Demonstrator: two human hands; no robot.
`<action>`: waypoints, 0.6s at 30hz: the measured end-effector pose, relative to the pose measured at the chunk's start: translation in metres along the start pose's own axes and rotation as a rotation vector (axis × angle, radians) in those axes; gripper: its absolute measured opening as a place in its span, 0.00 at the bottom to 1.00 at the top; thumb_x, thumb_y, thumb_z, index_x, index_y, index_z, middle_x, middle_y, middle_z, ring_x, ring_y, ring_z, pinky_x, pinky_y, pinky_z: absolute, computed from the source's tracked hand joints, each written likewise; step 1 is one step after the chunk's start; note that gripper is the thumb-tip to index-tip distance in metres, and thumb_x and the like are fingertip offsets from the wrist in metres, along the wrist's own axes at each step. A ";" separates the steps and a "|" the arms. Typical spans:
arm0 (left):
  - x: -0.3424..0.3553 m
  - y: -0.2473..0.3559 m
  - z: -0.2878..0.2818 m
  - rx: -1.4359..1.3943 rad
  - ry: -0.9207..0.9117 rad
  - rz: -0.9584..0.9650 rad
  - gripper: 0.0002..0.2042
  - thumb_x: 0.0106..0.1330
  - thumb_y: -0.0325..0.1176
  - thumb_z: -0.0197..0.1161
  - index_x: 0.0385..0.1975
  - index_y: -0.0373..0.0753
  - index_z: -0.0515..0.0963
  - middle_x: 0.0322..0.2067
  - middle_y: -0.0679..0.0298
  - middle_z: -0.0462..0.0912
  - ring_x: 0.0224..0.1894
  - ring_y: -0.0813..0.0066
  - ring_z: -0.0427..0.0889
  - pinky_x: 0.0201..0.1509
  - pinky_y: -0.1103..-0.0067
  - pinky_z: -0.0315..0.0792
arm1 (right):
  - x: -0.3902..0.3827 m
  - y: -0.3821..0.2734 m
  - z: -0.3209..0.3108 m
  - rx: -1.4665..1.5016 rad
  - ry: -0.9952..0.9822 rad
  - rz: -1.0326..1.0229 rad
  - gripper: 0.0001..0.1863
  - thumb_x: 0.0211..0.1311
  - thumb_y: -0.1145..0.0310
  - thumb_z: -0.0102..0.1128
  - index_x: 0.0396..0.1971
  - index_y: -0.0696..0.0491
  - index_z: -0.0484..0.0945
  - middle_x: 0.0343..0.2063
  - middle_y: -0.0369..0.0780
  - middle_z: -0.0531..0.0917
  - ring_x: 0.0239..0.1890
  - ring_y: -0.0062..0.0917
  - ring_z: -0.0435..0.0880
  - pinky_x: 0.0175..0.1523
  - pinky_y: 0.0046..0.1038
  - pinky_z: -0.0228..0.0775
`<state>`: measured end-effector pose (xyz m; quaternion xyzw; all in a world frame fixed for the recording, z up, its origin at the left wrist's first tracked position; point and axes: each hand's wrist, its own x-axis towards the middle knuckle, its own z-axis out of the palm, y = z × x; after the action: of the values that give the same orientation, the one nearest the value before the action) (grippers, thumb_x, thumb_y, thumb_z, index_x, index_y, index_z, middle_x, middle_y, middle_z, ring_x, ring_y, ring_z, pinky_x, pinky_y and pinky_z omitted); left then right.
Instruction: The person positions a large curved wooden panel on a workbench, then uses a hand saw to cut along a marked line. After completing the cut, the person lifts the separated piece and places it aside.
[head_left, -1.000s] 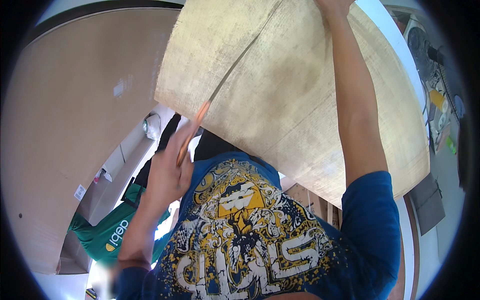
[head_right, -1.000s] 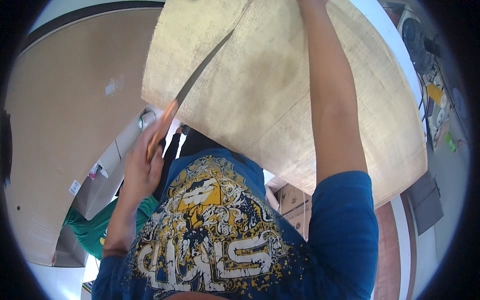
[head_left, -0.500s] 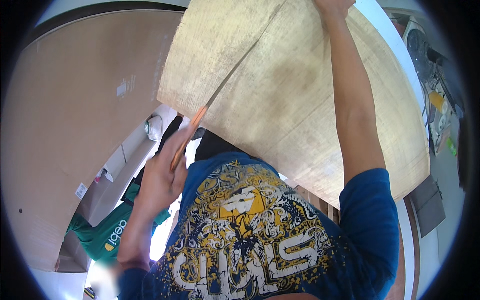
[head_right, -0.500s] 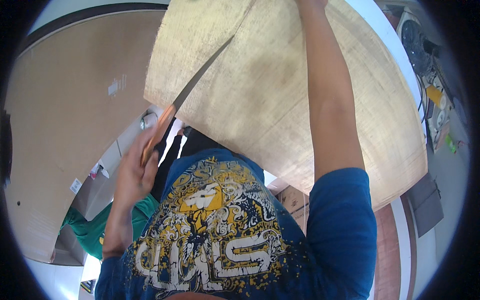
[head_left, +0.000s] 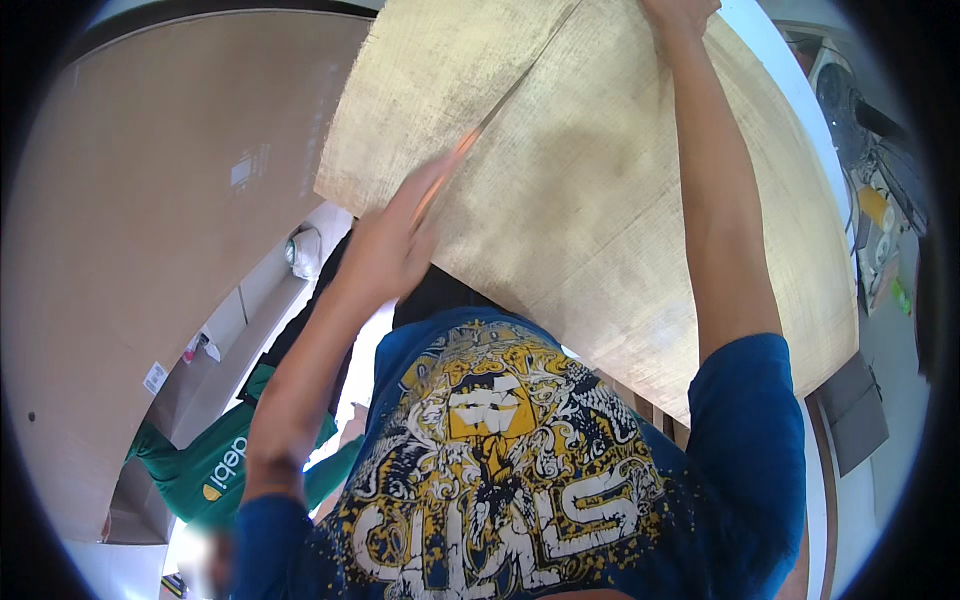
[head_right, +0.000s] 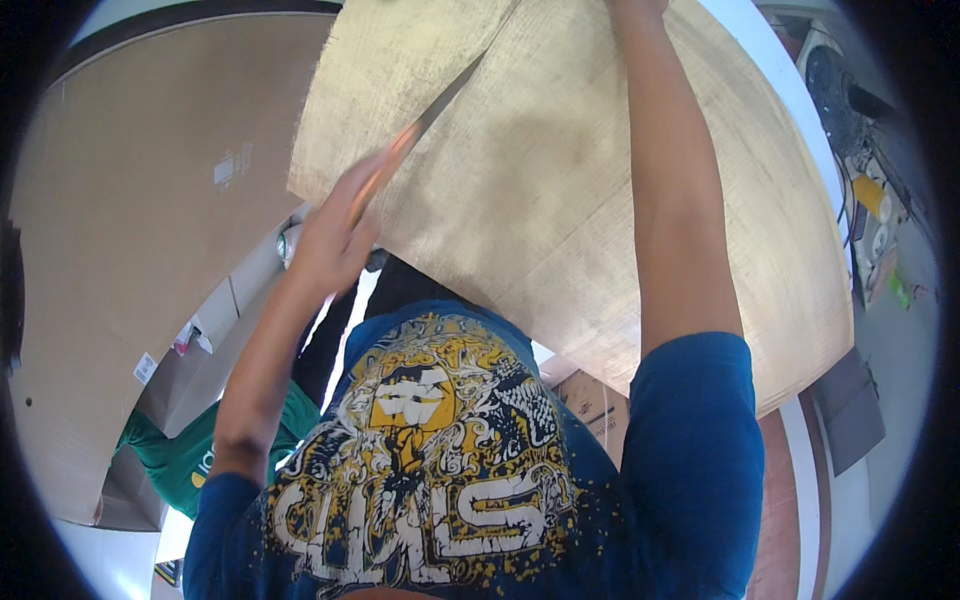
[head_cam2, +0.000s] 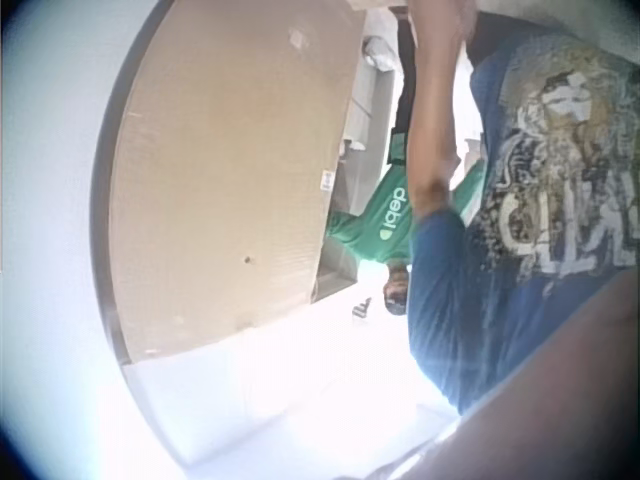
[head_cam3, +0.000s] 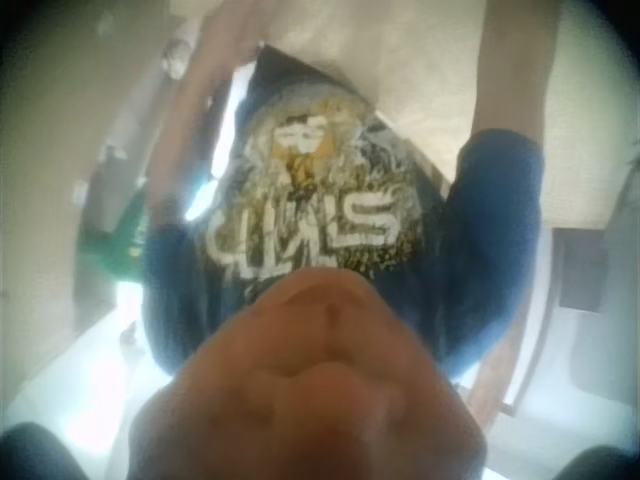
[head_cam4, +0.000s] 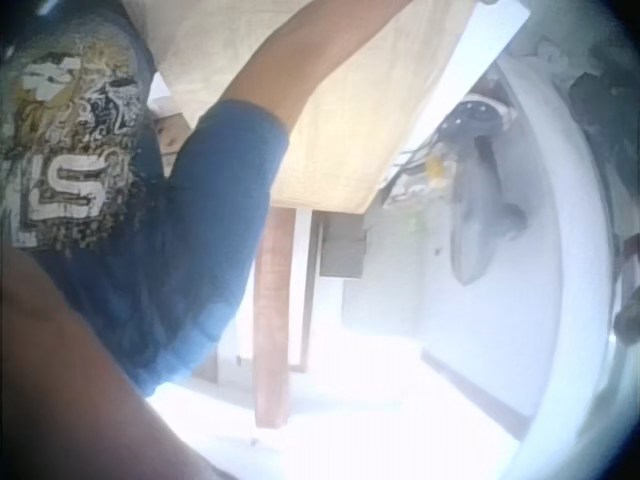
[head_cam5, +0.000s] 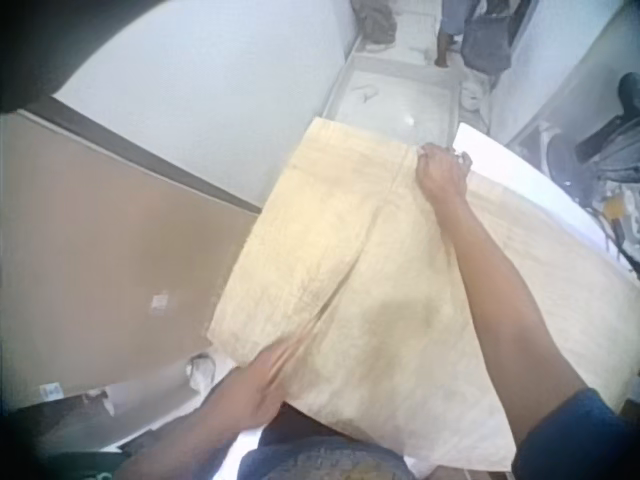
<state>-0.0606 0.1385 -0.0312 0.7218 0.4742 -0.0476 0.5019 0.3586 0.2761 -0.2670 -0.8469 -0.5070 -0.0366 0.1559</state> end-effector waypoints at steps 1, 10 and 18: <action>-0.036 0.018 -0.017 -0.009 -0.036 -0.170 0.32 0.66 0.18 0.54 0.72 0.45 0.65 0.65 0.48 0.75 0.68 0.49 0.74 0.72 0.66 0.67 | -0.004 0.003 -0.003 -0.003 -0.017 0.016 0.20 0.74 0.56 0.46 0.52 0.50 0.82 0.50 0.45 0.87 0.58 0.38 0.81 0.70 0.59 0.52; 0.045 -0.026 0.018 0.115 0.116 0.115 0.36 0.63 0.24 0.56 0.74 0.52 0.60 0.45 0.43 0.85 0.37 0.37 0.85 0.42 0.56 0.79 | 0.000 -0.008 -0.012 0.015 -0.102 0.070 0.21 0.74 0.55 0.46 0.55 0.49 0.82 0.51 0.44 0.86 0.60 0.38 0.81 0.71 0.57 0.52; 0.055 -0.013 0.014 0.093 0.167 0.267 0.34 0.64 0.22 0.53 0.73 0.50 0.62 0.54 0.46 0.83 0.43 0.40 0.86 0.50 0.59 0.79 | 0.002 -0.013 -0.014 -0.006 -0.124 0.046 0.21 0.74 0.55 0.46 0.52 0.49 0.83 0.50 0.43 0.87 0.58 0.38 0.82 0.68 0.59 0.54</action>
<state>-0.0343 0.1634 -0.0765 0.8023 0.4114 0.0580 0.4285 0.3493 0.2794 -0.2503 -0.8594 -0.4961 0.0179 0.1228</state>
